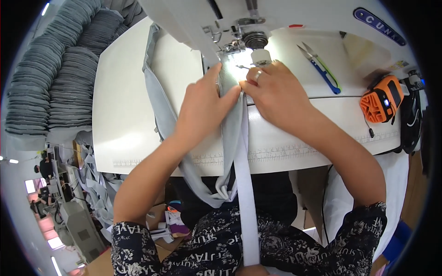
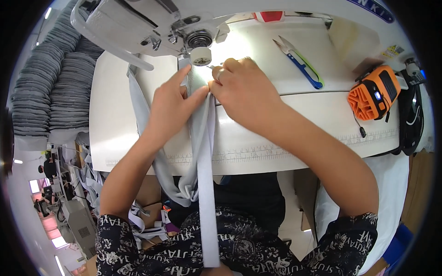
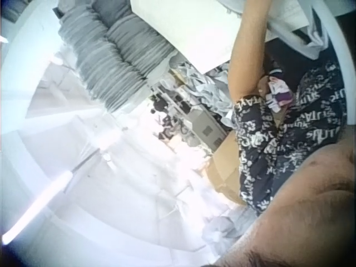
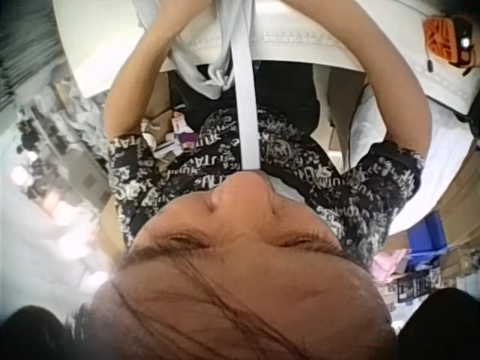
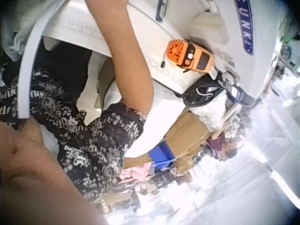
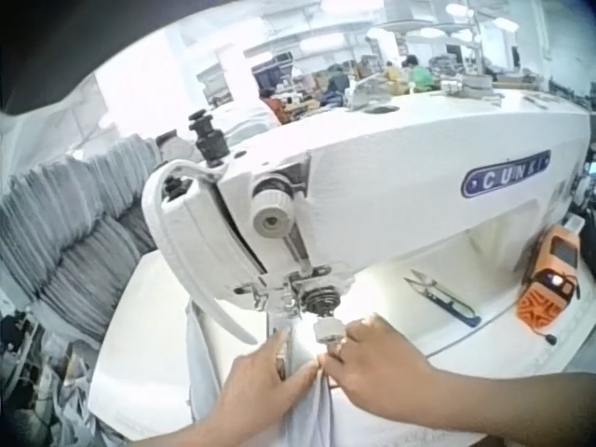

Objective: Sewing and assembling fabric or leather straps using an industrial sewing machine.

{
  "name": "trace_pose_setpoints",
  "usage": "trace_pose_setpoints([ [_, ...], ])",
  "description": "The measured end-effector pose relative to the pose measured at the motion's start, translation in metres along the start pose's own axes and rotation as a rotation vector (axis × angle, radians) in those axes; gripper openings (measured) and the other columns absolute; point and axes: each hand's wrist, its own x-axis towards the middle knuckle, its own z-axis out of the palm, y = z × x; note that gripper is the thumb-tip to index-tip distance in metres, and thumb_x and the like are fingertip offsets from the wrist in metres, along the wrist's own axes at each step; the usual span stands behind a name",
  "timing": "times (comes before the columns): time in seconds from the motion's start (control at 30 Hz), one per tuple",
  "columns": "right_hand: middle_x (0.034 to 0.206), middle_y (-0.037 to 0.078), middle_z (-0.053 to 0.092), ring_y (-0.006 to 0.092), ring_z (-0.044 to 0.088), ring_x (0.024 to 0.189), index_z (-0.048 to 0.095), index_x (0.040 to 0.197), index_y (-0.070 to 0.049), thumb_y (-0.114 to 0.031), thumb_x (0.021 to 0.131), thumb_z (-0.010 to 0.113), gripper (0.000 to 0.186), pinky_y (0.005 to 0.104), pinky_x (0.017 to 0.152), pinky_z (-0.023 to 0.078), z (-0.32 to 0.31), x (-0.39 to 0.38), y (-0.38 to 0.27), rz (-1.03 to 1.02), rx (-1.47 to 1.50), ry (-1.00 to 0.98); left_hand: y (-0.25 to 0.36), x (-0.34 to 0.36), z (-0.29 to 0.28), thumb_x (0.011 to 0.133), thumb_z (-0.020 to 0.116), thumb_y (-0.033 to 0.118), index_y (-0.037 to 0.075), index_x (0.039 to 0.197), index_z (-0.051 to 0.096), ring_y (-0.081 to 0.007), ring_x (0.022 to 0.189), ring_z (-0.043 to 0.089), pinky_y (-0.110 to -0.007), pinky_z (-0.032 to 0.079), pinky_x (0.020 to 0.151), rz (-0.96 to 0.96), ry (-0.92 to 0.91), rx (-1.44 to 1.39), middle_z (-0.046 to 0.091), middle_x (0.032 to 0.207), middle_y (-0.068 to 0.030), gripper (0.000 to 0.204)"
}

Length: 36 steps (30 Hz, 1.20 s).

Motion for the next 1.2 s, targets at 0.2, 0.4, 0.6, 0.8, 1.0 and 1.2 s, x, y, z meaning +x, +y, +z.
trace_pose_setpoints([
  [0.2,0.099,0.003,0.066,0.0173,0.056,0.097,0.069,0.088,-0.005,-0.006,0.076,0.061,0.015,0.0322,0.079,0.045,0.008,0.002,0.001,0.055,-0.026,-0.006,-0.009,0.027,-0.004,0.082,0.072,0.025,-0.013,0.128,0.051,-0.0113,0.046,0.041,-0.031,0.036,0.045,-0.061,-0.020,0.016,0.048,0.051,-0.0080,0.062],
  [0.4,0.100,0.004,0.066,0.0177,0.057,0.097,0.069,0.086,-0.005,-0.006,0.076,0.060,0.013,0.0324,0.079,0.045,0.008,0.004,0.002,0.061,-0.044,-0.017,-0.009,0.027,-0.003,0.082,0.072,0.026,-0.012,0.117,0.055,-0.0112,0.047,0.041,-0.032,0.035,0.046,-0.057,-0.008,-0.006,0.048,0.052,-0.0081,0.054],
  [0.6,0.104,0.007,0.066,0.0203,0.057,0.098,0.069,0.090,-0.005,-0.006,0.076,0.060,0.017,0.0345,0.082,0.045,0.006,0.004,0.000,0.066,-0.004,-0.013,-0.020,0.038,-0.005,0.082,0.071,0.029,-0.010,0.106,0.058,-0.0151,0.048,0.046,-0.034,0.039,0.048,-0.006,0.001,0.038,0.052,0.055,-0.0096,0.047],
  [0.8,0.102,0.011,0.068,0.0245,0.061,0.101,0.067,0.095,-0.002,-0.009,0.078,0.059,0.021,0.0383,0.086,0.049,-0.004,-0.002,0.004,0.077,0.079,0.034,-0.020,0.042,-0.006,0.083,0.072,0.032,-0.007,0.099,0.059,-0.0231,0.058,0.062,-0.035,0.048,0.055,-0.049,0.027,0.088,0.062,0.064,-0.0153,0.044],
  [1.0,0.105,0.019,0.066,0.0321,0.062,0.099,0.064,0.108,0.004,-0.007,0.083,0.054,0.029,0.0415,0.088,0.051,-0.074,-0.059,0.038,0.438,-0.220,-0.047,0.002,-0.055,-0.050,0.079,0.070,0.010,0.006,0.112,0.066,-0.0295,0.084,0.065,-0.038,0.052,0.076,0.374,0.172,0.019,0.069,0.096,-0.0124,0.033],
  [1.2,0.104,0.019,0.064,0.0324,0.062,0.097,0.063,0.116,0.002,-0.003,0.084,0.054,0.034,0.0409,0.084,0.052,-0.058,-0.062,0.061,0.504,-0.307,-0.132,0.027,-0.134,-0.023,0.073,0.077,0.004,0.008,0.108,0.070,-0.0271,0.095,0.063,-0.038,0.051,0.080,0.801,0.153,0.111,0.066,0.103,-0.0086,0.036],
])
